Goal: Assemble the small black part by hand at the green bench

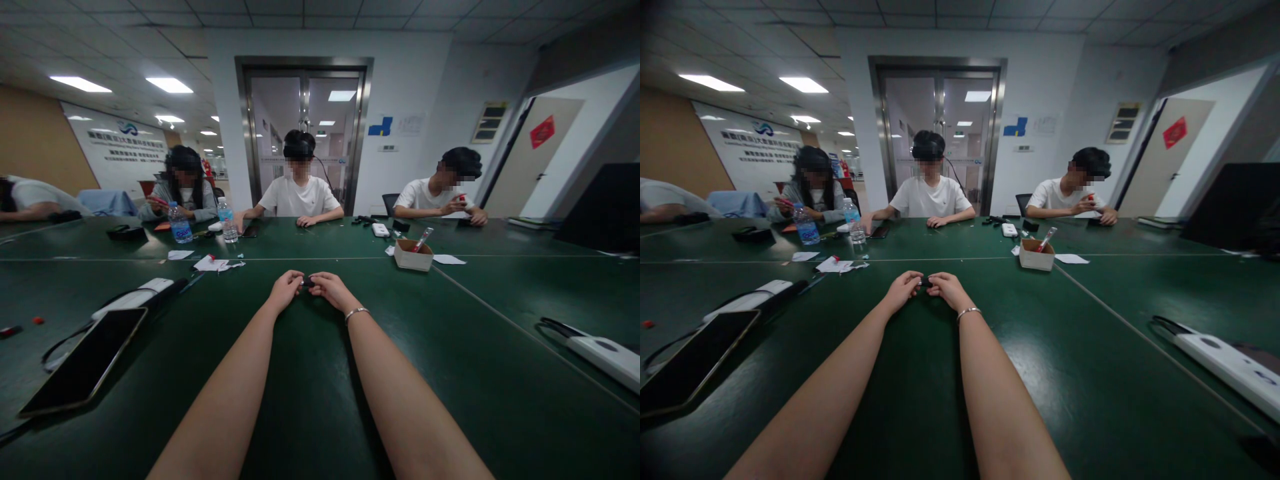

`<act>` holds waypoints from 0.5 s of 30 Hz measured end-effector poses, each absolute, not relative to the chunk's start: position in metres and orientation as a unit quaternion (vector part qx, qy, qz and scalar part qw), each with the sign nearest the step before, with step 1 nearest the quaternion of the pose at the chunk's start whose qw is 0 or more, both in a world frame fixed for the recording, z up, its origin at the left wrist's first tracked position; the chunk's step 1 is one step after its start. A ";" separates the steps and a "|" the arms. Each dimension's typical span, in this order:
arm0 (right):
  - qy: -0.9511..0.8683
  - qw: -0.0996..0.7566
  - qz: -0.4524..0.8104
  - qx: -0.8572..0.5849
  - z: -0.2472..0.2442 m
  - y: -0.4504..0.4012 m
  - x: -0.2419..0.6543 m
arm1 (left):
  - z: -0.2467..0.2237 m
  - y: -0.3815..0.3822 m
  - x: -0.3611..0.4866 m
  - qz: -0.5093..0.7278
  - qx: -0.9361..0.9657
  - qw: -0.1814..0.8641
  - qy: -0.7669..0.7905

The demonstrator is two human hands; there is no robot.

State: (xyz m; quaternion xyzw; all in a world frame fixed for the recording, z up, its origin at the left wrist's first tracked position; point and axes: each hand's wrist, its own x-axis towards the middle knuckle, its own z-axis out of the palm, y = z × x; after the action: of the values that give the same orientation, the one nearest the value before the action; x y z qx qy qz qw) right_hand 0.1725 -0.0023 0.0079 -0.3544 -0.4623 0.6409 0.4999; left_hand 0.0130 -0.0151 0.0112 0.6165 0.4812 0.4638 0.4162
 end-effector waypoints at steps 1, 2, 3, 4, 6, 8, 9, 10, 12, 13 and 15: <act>-0.463 0.499 0.641 -0.355 0.008 -0.002 0.173 | 0.011 -0.015 0.013 0.464 0.618 0.417 0.479; -0.464 0.497 0.641 -0.354 0.008 -0.003 0.173 | 0.010 -0.014 0.013 0.463 0.620 0.417 0.476; -0.466 0.496 0.642 -0.353 0.008 -0.003 0.173 | 0.009 -0.013 0.012 0.462 0.624 0.416 0.473; -0.467 0.494 0.644 -0.351 0.008 -0.003 0.173 | 0.008 -0.012 0.012 0.461 0.629 0.414 0.469; -0.470 0.491 0.649 -0.343 0.008 -0.003 0.174 | 0.006 -0.010 0.011 0.460 0.640 0.406 0.463; -0.469 0.492 0.652 -0.335 0.007 -0.003 0.175 | 0.004 -0.008 0.010 0.461 0.643 0.402 0.461; -0.468 0.494 0.653 -0.333 0.007 -0.003 0.175 | 0.004 -0.007 0.010 0.462 0.639 0.408 0.460; -0.467 0.496 0.652 -0.332 0.007 -0.002 0.175 | 0.004 -0.006 0.010 0.463 0.633 0.418 0.459; -0.463 0.500 0.650 -0.336 0.006 -0.002 0.175 | 0.004 -0.006 0.010 0.463 0.620 0.438 0.458; -0.461 0.501 0.649 -0.339 0.006 -0.001 0.175 | 0.004 -0.006 0.010 0.463 0.617 0.444 0.456; -0.460 0.503 0.646 -0.342 0.006 -0.001 0.175 | 0.004 -0.005 0.011 0.463 0.616 0.445 0.456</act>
State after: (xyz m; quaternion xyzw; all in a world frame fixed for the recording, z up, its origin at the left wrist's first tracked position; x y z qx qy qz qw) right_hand 0.1746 -0.0011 0.0057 -0.3420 -0.4605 0.6464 0.5031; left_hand 0.0108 -0.0055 0.0038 0.6161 0.4556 0.4631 0.4454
